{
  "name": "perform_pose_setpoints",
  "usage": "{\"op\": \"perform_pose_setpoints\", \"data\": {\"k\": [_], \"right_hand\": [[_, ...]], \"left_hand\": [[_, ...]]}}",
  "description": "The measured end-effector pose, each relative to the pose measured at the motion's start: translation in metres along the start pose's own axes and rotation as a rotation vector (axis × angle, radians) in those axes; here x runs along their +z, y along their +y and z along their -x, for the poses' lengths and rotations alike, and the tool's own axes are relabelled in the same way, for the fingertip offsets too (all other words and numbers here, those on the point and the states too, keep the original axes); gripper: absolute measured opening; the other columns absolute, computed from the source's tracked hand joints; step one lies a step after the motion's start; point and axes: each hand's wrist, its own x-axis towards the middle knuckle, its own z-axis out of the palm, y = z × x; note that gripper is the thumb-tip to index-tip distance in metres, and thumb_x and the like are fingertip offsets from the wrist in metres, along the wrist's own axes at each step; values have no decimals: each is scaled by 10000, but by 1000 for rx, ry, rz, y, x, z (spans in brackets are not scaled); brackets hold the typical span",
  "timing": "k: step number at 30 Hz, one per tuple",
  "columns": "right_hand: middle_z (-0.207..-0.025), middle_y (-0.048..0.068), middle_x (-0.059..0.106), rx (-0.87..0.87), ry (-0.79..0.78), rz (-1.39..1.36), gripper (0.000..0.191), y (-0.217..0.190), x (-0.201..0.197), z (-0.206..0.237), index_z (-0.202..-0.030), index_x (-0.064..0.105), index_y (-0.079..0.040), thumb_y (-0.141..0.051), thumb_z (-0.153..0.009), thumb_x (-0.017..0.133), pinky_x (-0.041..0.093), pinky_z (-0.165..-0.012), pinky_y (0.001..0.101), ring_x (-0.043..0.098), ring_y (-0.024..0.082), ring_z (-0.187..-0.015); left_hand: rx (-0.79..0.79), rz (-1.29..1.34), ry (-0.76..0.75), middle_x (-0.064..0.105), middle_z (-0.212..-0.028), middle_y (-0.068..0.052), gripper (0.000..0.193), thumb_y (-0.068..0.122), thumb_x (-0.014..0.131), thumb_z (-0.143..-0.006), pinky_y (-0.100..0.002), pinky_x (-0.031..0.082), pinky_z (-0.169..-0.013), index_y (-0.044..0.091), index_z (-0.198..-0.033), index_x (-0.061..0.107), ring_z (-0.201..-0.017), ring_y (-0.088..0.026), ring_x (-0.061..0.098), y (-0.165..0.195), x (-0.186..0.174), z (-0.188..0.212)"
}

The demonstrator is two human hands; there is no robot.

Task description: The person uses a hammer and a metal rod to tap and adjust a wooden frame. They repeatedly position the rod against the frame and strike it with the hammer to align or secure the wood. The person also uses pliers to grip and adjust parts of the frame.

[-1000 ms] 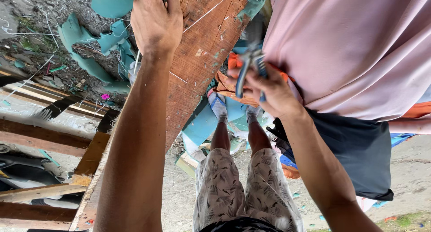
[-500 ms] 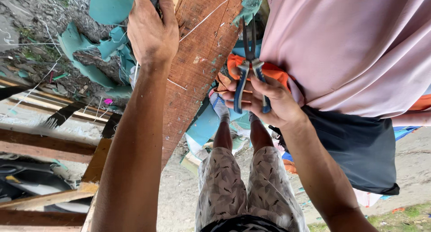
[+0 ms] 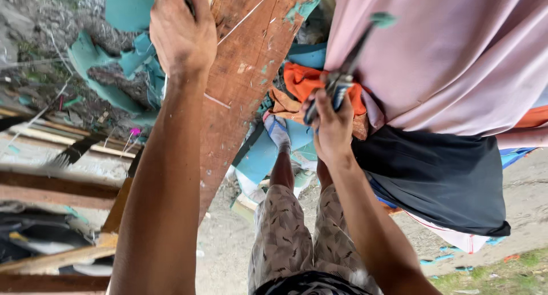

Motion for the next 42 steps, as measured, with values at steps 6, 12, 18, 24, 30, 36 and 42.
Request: {"op": "perform_pose_setpoints", "data": {"k": [6,12,18,24,30,36,42], "right_hand": [[-1059,105,662,251,-331,471,401,-46,-16,-3,-1378,575,21,-172,-1036,651,597,-841,382,662,212,-971],[-1241,146,680,388,-531,105,382,-60,-8,-37,-1302,569,21,-194,-999,662,592,-954,412,698,256,-1156],[-1037,51,607,498,-575,-333,396,-70,1,-36,-1358,656,7,-240,-1050,696,513,-818,306,565,143,-891],[-978,23,571,218,-301,-523,423,-56,19,-20,-1416,558,-72,-234,-1046,682,518,-805,321,572,159,-857],[-1164,117,658,83,-318,-94,508,-76,-13,-34,-1482,475,-26,-92,-1015,663,565,-896,360,675,230,-1004],[-1320,191,660,428,-553,-35,419,-69,-12,-35,-1342,534,56,-143,-1001,674,596,-1042,502,678,304,-1223],[-1214,200,673,590,-562,-285,486,-65,-6,-46,-1385,531,71,-227,-1033,683,483,-1114,556,667,341,-1173]], "left_hand": [[-38,-28,-59,750,-1077,-223,389,366,508,-1165,-581,556,-803,128,-1444,376,-970,-500,707,-1,2,4],[-9,-31,-51,745,-1125,-213,362,367,494,-1183,-561,571,-810,123,-1426,384,-998,-490,712,-5,6,5],[-34,-18,-60,751,-1094,-205,366,366,498,-1169,-562,574,-796,121,-1416,388,-980,-482,717,-5,7,4],[-17,28,-54,754,-1061,-217,393,399,528,-1185,-543,591,-769,121,-1422,381,-966,-484,723,-8,8,4],[-23,-7,-67,741,-1033,-218,347,391,506,-1199,-560,561,-721,76,-1308,407,-913,-477,725,-9,7,2],[-68,26,-103,749,-1014,-192,342,398,505,-1185,-529,581,-692,80,-1265,409,-878,-446,743,-5,5,1],[-5,18,-33,756,-1027,-196,354,375,511,-1172,-536,580,-702,85,-1352,416,-899,-467,726,-1,5,2]]}}
